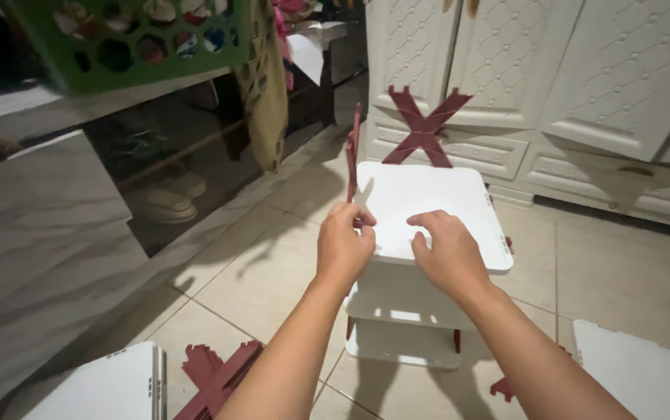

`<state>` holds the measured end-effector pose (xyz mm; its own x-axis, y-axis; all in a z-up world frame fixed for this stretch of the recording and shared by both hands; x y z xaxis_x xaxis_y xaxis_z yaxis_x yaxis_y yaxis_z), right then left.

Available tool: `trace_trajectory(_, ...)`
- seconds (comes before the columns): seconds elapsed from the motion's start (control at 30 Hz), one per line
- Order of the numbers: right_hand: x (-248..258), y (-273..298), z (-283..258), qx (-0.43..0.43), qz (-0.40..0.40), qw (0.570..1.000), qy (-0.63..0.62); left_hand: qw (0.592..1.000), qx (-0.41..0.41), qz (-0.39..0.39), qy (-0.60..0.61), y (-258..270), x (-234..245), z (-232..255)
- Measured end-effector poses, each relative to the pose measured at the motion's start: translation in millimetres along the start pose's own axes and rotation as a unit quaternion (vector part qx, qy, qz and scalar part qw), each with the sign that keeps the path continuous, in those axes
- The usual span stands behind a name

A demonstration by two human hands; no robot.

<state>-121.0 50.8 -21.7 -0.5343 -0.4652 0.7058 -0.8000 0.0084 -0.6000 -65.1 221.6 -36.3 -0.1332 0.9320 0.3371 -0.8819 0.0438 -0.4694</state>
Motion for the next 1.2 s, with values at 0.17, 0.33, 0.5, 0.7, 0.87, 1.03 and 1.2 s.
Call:
trace_trajectory(0.17, -20, -2, -12, 0.017, -0.038, 0.999, -0.032, 0.995, 0.003, 0.057, -0.076, -9, 4, -30)
trace_trajectory(0.33, -39, -5, -24, 0.044, -0.046, 0.997, -0.036, 0.999, -0.016, 0.030, -0.030, -21, -16, -58)
trace_trajectory(0.5, -50, -8, -29, 0.035, -0.082, 0.996, -0.003, 0.997, 0.071, 0.004, -0.030, -28, -24, -72)
trace_trajectory(0.7, -56, -19, -35, 0.025, -0.105, 0.994, 0.027, 0.996, 0.084, -0.003, -0.029, -34, -19, -68)
trace_trajectory(0.87, -59, -20, -41, 0.066, -0.085, 0.994, 0.036, 0.994, 0.106, -0.021, 0.001, -39, -13, -72)
trace_trajectory(1.03, -58, -24, -42, 0.035, -0.128, 0.991, 0.014, 0.996, 0.084, -0.028, 0.021, -47, -14, -69)
trace_trajectory(1.2, -62, -16, -35, 0.144, -0.090, 0.983, 0.075, 0.992, 0.114, -0.044, 0.044, -53, -18, -63)
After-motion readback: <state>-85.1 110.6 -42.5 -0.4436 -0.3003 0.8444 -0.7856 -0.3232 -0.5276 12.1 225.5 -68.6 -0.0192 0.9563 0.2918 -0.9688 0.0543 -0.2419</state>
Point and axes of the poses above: each hand's wrist, its own y-axis away from the middle knuckle, its own x-axis out of the back of the hand, z = x × y, the point moved 1 cm from there along -y, towards the middle knuckle, and after that the axes turned 2 degrees about x, right-handed, at the moved point
